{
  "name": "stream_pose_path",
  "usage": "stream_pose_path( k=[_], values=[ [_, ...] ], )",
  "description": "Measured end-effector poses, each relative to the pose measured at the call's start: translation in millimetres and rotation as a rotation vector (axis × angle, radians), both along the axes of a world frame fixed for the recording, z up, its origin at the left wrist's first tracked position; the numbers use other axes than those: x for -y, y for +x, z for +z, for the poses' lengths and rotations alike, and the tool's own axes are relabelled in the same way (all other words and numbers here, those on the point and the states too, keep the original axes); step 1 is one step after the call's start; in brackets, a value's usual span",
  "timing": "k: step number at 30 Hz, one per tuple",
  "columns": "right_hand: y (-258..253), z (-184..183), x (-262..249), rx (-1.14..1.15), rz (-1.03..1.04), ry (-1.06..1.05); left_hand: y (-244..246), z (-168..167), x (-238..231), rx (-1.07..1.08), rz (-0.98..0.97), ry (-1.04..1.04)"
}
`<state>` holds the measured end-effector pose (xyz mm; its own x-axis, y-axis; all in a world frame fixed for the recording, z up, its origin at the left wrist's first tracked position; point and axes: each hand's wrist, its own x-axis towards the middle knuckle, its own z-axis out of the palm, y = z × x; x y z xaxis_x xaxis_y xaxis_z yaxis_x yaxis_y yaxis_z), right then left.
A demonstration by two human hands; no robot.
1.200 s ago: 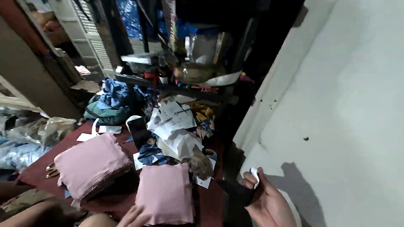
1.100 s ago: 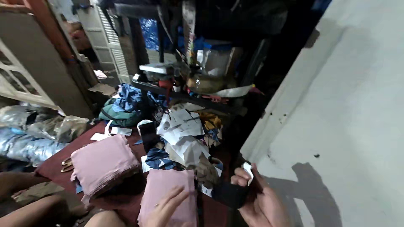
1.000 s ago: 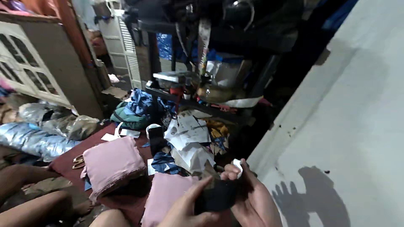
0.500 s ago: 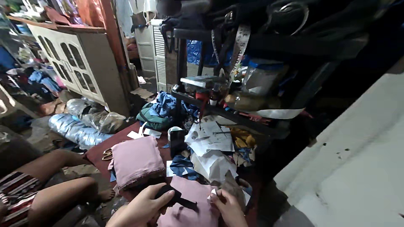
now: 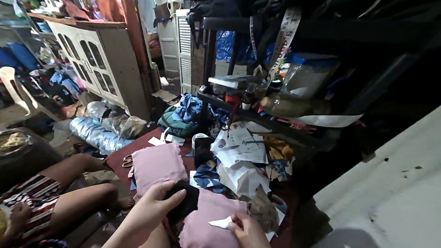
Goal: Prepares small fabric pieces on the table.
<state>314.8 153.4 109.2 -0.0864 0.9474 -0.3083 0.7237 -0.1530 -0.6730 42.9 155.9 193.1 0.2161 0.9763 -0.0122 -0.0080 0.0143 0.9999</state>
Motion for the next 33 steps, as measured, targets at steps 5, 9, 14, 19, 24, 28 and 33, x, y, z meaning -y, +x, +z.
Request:
stream_pose_path(
  k=[5, 9, 14, 19, 24, 28, 33],
  values=[
    [-1, 20, 25, -0.29, -0.089, 0.293, 28, -3, -3, 0.086, -0.113, -0.018],
    [-18, 21, 35, -0.92, 0.023, 0.222, 52, -17, 2, 0.059, -0.219, 0.006],
    [-28, 45, 30, -1.029, -0.241, 0.311, 62, -34, 13, -0.111, -0.341, 0.001],
    [-25, 52, 26, -0.952, -0.198, 0.249, 67, -40, 8, 0.133, -0.28, -0.122],
    [-22, 53, 20, -0.974, -0.174, 0.21, 73, -42, -5, 0.288, -0.24, -0.11],
    [-20, 50, 19, -1.042, -0.27, 0.255, 73, -36, -4, 0.304, -0.169, -0.1],
    [-14, 54, 22, -0.929, -0.399, 0.351, 70, -28, -3, 0.161, -0.047, 0.069]
  ],
)
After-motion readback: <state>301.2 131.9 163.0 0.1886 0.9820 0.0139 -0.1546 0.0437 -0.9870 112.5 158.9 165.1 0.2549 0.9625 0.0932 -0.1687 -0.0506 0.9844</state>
